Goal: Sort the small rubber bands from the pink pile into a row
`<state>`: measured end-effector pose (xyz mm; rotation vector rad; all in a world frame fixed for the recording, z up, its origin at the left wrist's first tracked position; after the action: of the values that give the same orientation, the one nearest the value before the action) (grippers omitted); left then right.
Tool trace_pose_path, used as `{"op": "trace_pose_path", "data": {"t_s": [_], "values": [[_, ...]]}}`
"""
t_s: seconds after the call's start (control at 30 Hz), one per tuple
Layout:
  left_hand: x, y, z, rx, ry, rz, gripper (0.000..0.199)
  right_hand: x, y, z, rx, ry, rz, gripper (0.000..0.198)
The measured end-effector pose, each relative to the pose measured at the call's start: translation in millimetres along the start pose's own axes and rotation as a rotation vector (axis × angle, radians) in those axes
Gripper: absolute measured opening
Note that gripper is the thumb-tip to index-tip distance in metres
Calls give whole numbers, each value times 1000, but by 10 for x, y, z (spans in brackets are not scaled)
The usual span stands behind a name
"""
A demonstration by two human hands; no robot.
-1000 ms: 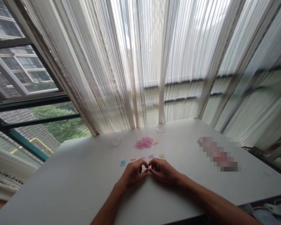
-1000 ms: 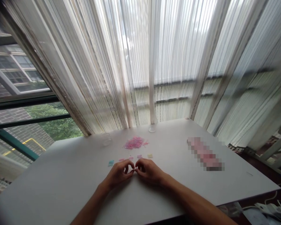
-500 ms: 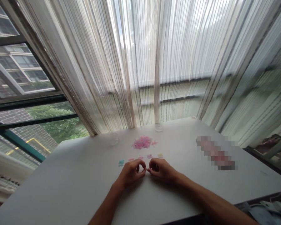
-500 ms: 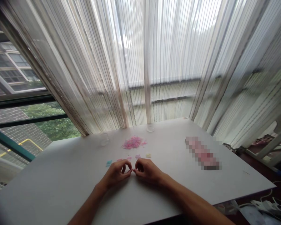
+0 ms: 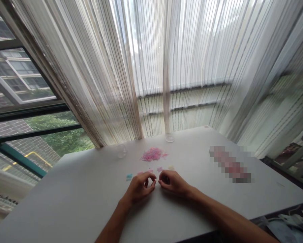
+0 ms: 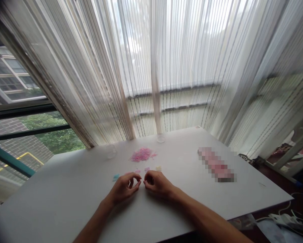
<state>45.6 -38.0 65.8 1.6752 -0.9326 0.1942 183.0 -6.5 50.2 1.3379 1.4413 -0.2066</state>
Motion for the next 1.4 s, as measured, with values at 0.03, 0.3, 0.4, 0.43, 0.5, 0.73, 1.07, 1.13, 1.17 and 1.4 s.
{"op": "trace_pose_path", "data": {"t_s": [0.03,0.3,0.4,0.43,0.5,0.73,1.07,1.13,1.17,1.4], "values": [[-6,-7,1,-5,-2,1,14,1,1,-1,3,-2,-1,3],[-11,-18,-4,-10,-31,-46,14,11,-10,-9,5,-12,9,4],[11,0,-6,-6,-45,-50,17,2,-6,-9,6,-4,7,5],[17,4,-6,-5,-47,-50,17,-2,-4,-8,6,-1,6,5],[25,11,-6,-3,-48,-42,17,-10,-2,-6,3,8,2,5],[25,12,-2,-6,-31,-19,17,-23,-3,-6,-2,17,-11,4],[34,37,-15,2,-24,5,19,-6,14,-15,25,-3,6,4],[33,37,-19,2,-23,13,18,16,13,-16,33,-9,-1,4],[30,37,-21,3,-23,14,18,23,12,-16,36,-10,-3,4],[-36,52,-17,30,-19,19,17,33,17,-23,39,-9,-2,5]]}}
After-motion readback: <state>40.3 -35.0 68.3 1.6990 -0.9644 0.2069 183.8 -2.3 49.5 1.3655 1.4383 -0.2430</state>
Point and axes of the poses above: each hand's wrist, its own z-axis away from the middle knuckle, its own y-axis out of the back of the hand, x = y × z, the point moved 7 cm from there along -z, towards the middle knuckle, and after that the axes turned 1 degree about y, right-handed, at the moved point
